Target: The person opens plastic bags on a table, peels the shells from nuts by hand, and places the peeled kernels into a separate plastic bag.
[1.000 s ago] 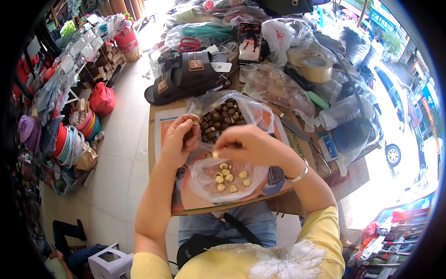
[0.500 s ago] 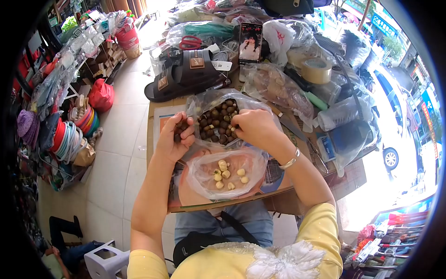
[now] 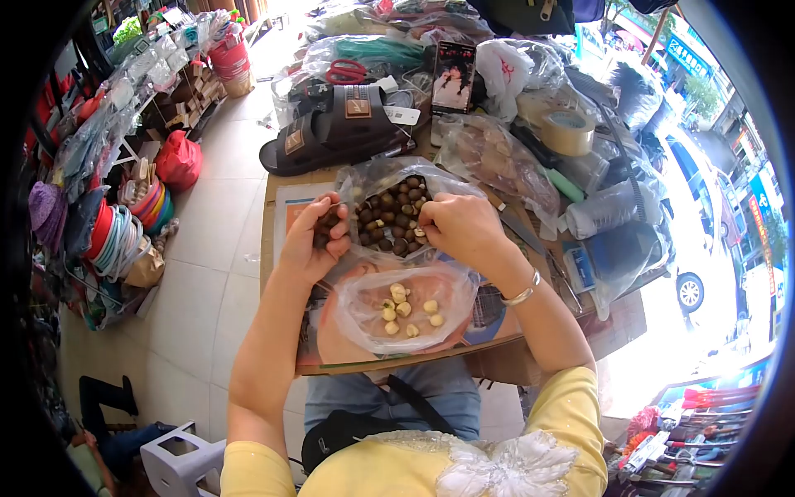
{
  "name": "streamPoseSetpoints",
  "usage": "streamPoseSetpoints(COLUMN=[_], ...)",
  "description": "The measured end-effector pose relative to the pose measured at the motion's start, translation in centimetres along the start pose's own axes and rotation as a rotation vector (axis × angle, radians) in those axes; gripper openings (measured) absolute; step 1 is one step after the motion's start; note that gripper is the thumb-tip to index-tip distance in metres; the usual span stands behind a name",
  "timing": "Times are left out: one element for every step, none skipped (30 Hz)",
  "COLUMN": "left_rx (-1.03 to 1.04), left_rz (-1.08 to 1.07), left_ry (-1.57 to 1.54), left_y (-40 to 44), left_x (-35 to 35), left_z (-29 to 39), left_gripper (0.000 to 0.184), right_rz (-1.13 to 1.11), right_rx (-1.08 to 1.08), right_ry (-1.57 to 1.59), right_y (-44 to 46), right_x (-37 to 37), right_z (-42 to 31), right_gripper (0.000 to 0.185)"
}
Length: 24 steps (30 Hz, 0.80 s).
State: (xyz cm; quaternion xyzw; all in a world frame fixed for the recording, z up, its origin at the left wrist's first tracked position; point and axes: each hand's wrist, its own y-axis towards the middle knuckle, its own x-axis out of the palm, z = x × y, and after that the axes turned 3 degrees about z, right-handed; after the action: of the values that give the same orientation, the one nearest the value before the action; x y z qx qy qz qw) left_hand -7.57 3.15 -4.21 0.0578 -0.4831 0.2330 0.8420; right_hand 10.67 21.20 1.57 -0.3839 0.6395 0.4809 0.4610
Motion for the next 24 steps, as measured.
streamPoseSetpoints(left_rx=[0.001,0.002,0.005,0.008,0.008,0.009,0.009,0.005,0.007,0.010,0.010,0.012,0.013,0.011,0.012,0.013,0.010,0.008,0.008,0.007,0.009,0.010,0.008,0.011], left_rz=[0.002,0.002,0.007,0.011,0.008,0.024,0.039,0.034,0.033,0.034,0.034,0.030,0.027,0.031,0.027,0.022,0.022,0.014,0.006,0.007,0.006,0.005,0.005,0.010], left_ry=[0.009,0.009,0.019,0.029,0.029,0.031,0.033,0.035,0.036,0.036,0.035,0.040,0.045,0.043,0.042,0.041,0.041,0.044,0.048,0.048,0.047,0.047,0.049,0.054], left_y=[0.0,-0.1,-0.1,-0.1,-0.1,-0.2,-0.3,-0.3,-0.2,-0.2,-0.2,-0.2,-0.3,-0.3,-0.2,-0.2,-0.1,-0.1,-0.1,-0.1,-0.1,-0.1,-0.1,-0.1], left_x=[0.0,0.0,0.1,0.1,0.2,0.3,0.4,0.4,0.3,0.3,0.3,0.3,0.3,0.2,0.2,0.2,0.2,0.1,0.0,0.0,0.0,0.0,0.0,0.0], left_z=[0.0,0.0,0.1,0.1,0.1,0.1,0.1,0.0,0.0,0.0,0.1,0.1,0.1,0.1,0.1,0.1,0.1,0.1,0.1,0.1,0.1,0.0,0.0,0.0], left_gripper=[0.012,0.012,0.012,0.012,0.012,0.012,0.013,0.013,0.013,0.013,0.013,0.012,0.012,0.012,0.012,0.012,0.012,0.012,0.012,0.012,0.012,0.012,0.012,0.012], right_rz=[0.000,-0.018,-0.035,-0.033,-0.079,-0.124,-0.123,-0.074,-0.025,-0.024,0.011,0.045,0.040,0.018,-0.002,-0.115,-0.227,-0.279,-0.279,-0.371,-0.463,-0.473,-0.472,-0.435], right_rx=[0.000,-0.020,-0.040,-0.040,-0.041,-0.039,-0.034,-0.045,-0.057,-0.056,-0.031,-0.006,-0.006,-0.063,-0.119,-0.134,-0.149,-0.208,-0.207,-0.232,-0.256,-0.258,-0.256,-0.184], right_ry=[-0.001,-0.025,-0.049,-0.050,-0.117,-0.185,-0.187,-0.119,-0.050,-0.052,0.019,0.091,0.092,0.229,0.364,0.444,0.523,0.548,0.548,0.579,0.609,0.606,0.609,0.583], right_y=[0.0,0.1,0.2,0.5,0.7,0.8,0.7,0.6,0.5,0.3,0.0,-0.3,-0.6,-1.0,-1.3,-1.8,-2.3,-2.9,-3.1,-3.3,-3.4,-3.3,-3.0,-2.5], right_x=[0.1,0.4,0.6,0.7,0.8,0.7,0.6,0.4,0.3,-0.1,-0.9,-1.5,-2.1,-2.5,-3.1,-3.6,-4.0,-4.1,-4.2,-4.3,-4.4,-4.5,-4.6,-4.6], right_z=[-0.1,-0.3,-0.4,-0.6,-0.7,-0.7,-0.6,-0.6,-0.7,-0.7,-0.9,-1.1,-1.3,-1.5,-1.9,-2.4,-3.0,-3.4,-3.8,-4.3,-4.6,-4.5,-4.3,-3.8], right_gripper=[0.012,0.011,0.011,0.011,0.012,0.013,0.013,0.013,0.014,0.014,0.015,0.016,0.016,0.015,0.016,0.017,0.017,0.019,0.019,0.020,0.021,0.022,0.022,0.022])
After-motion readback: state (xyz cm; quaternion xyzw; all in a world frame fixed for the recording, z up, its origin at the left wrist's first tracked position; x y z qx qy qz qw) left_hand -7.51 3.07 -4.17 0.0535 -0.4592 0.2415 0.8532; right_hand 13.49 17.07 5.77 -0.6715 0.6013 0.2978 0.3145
